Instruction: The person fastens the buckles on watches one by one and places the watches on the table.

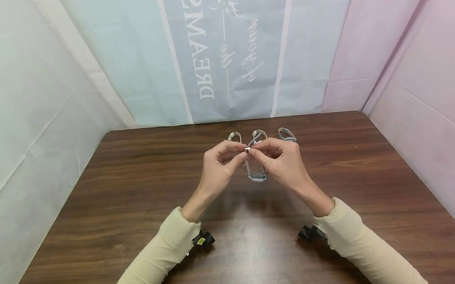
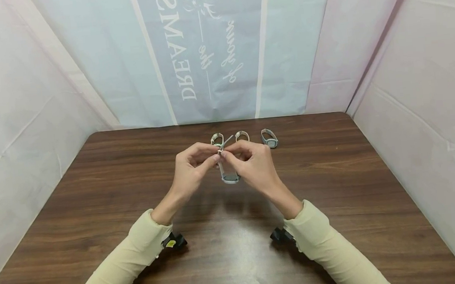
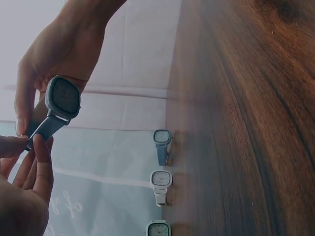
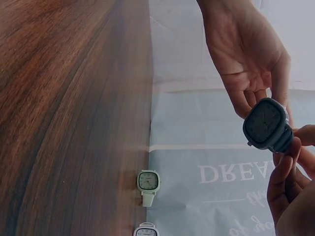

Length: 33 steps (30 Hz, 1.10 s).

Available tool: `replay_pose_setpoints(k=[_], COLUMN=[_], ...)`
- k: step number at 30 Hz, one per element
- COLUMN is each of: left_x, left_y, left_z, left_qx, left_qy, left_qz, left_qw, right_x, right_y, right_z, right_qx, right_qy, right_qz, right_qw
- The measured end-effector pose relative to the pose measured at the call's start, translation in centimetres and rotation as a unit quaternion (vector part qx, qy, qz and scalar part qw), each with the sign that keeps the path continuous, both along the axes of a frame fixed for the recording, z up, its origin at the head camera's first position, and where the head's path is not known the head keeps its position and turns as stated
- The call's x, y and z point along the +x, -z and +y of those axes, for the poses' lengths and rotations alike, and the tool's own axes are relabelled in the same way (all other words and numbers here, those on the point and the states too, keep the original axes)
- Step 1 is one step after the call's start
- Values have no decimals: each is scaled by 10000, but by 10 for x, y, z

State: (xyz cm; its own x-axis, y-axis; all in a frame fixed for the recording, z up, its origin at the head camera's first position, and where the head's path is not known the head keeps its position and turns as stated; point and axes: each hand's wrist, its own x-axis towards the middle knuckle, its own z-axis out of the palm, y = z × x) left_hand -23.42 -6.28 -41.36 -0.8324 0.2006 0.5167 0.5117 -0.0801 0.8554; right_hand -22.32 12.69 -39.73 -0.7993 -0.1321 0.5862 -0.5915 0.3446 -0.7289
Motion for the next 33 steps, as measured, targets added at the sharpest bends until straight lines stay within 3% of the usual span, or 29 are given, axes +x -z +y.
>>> replay_pose_setpoints(k=[24, 33], left_x=[2, 3], left_y=[0, 1], left_z=[5, 5], left_qx=[438, 388], left_qy=[214, 125], left_qz=[-460, -484], left_qw=[9978, 9980], right_x=[2, 2], right_y=[-1, -2], right_z=[-3, -4], right_qx=[-94, -78], right_qy=[93, 134], right_qz=[330, 301], right_qw=[9994, 9994])
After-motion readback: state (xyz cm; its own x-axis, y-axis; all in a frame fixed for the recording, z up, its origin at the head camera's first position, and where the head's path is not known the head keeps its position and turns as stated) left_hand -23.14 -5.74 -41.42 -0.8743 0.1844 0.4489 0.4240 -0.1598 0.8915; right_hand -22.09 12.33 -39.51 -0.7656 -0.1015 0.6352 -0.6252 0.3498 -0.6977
